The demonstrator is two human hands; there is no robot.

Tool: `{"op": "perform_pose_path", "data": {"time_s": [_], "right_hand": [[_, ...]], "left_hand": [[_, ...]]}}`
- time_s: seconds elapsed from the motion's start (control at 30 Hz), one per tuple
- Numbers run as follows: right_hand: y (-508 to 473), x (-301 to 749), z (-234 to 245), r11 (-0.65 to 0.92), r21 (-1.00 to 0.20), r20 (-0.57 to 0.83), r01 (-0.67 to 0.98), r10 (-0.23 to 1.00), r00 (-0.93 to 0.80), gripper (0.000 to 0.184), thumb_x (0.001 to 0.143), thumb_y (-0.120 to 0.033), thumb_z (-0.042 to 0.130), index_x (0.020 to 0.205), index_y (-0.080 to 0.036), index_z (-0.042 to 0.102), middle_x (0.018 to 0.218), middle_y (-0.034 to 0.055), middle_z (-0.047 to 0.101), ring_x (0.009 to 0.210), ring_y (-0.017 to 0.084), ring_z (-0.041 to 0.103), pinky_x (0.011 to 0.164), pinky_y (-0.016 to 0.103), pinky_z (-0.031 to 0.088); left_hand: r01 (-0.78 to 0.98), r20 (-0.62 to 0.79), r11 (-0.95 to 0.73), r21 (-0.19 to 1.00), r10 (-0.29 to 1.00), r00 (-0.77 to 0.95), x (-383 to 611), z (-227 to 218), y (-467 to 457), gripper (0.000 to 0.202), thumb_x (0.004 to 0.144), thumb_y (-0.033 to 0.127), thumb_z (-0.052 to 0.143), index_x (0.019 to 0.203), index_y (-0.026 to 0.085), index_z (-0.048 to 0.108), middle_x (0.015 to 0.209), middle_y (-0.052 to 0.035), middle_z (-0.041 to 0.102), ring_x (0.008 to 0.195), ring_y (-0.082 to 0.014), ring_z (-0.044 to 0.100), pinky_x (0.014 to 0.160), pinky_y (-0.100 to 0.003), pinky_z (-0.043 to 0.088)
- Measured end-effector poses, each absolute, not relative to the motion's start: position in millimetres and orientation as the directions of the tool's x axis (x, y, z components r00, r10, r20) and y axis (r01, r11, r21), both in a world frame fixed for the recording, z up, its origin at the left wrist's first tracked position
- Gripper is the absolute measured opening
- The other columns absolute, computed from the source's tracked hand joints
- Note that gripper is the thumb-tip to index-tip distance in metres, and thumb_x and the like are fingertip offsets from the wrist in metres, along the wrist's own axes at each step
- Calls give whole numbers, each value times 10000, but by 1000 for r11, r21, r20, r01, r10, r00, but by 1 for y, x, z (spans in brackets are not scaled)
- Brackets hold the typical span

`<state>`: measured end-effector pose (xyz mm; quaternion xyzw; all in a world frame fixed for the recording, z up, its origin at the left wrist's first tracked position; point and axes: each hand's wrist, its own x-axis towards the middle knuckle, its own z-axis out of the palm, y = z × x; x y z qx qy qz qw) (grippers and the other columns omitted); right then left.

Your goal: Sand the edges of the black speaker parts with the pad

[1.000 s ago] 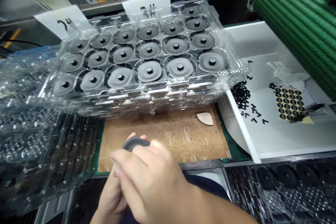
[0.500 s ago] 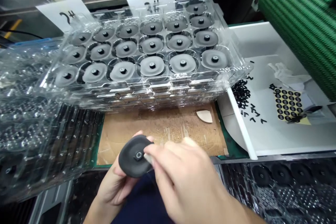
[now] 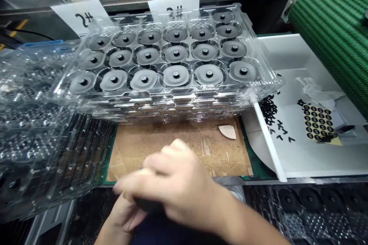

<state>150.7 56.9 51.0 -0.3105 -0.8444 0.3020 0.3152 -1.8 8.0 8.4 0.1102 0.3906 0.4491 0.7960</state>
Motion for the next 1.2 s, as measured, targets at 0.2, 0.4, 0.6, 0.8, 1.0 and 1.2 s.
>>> {"op": "perform_pose_path", "data": {"time_s": [0.2,0.4,0.6,0.8,1.0,1.2], "right_hand": [[56,162,-23,171,-839,-2,517,949,-317,233,921,-208,482,1057,-218,671,897,35,695,814,153,640,713,255,484],[25,162,-78,170,-826,-65,538,918,-390,242,905,-254,497,852,-207,728,671,26,681,605,164,629,561,259,486],[45,155,20,364,-818,242,446,920,-307,279,930,-164,477,1146,-284,608,997,15,695,828,153,617,733,284,432],[49,131,51,498,-703,210,507,827,-522,309,902,-80,391,959,-198,671,752,11,656,645,134,527,612,293,322],[56,130,45,619,-702,351,352,731,-585,313,928,-147,376,949,-202,684,692,3,626,611,134,507,611,303,331],[67,187,-35,231,-824,15,517,922,-388,243,905,-217,480,996,-272,698,870,19,684,804,167,625,725,303,481]], "left_hand": [[-742,-439,585,327,790,429,-17,3,3,520,581,394,806,1069,262,686,1120,-52,697,917,-239,689,739,-282,572],[-772,-428,570,281,795,431,-23,0,2,559,552,441,804,1066,250,694,1104,-65,711,909,-244,692,734,-286,578],[-755,-386,562,337,814,434,-16,8,8,506,554,450,805,989,205,727,991,-39,735,890,-210,689,791,-247,539],[-721,-446,548,424,819,361,-13,-1,3,395,576,441,785,889,203,740,785,15,716,798,-132,663,730,-165,518],[-699,-489,541,468,817,305,-6,-4,0,381,568,502,773,820,219,740,779,-10,712,825,-198,663,816,-298,517],[-747,-486,495,444,834,263,-15,3,-5,700,471,461,830,1119,258,658,1118,-67,700,989,-269,654,971,-392,437]]}}
